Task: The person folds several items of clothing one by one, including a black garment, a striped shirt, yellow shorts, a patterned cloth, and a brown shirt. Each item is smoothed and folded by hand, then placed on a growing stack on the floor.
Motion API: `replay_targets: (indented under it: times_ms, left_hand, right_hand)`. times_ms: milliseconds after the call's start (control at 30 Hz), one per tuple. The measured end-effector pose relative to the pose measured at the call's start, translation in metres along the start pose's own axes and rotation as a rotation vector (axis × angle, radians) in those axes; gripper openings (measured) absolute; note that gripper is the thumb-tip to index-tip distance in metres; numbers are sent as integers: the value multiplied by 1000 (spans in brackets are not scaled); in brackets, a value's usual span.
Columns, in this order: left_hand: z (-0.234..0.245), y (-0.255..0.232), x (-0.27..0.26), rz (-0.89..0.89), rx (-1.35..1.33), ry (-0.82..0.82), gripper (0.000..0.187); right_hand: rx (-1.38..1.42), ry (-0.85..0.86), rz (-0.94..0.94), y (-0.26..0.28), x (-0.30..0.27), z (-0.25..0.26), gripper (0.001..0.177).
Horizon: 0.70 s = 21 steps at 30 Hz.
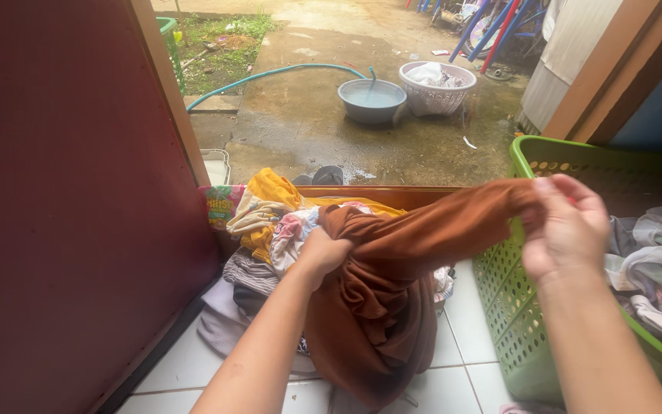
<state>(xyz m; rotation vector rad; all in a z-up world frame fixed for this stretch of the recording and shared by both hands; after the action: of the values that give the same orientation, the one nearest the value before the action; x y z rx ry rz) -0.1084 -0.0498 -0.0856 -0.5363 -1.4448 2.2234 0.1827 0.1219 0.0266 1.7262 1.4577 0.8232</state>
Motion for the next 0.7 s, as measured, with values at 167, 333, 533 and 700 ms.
replay_targets:
  times_ms: [167,333,533,700]
  left_hand:
    - [6,6,5,99,-110,92,46]
    - [-1,-18,-1,51,-105,148,47]
    - [-15,-63,-26,-174,-292,350,41]
    - [-15,-86,-47,-250,-378,489,43]
  right_hand:
    - [116,21,70,3,15,15,28]
    - [-276,233,-73,-32,-3,-2,51]
    - [-969,768,45,-75,-75,-21,104]
    - [-1185,627,300,-78,-91,-29,53]
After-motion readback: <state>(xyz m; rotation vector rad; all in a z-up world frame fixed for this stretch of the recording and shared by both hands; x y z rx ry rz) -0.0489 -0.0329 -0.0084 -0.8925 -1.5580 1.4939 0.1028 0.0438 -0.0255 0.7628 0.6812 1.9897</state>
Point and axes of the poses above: each hand's wrist, its own x-axis towards the middle knuckle, its own z-axis out of the back of the hand, y = z × x, the point moved 3 cm from there along x, towards the middle knuckle, and after that the axes turned 15 degrees about -y, right-handed, at the moved point
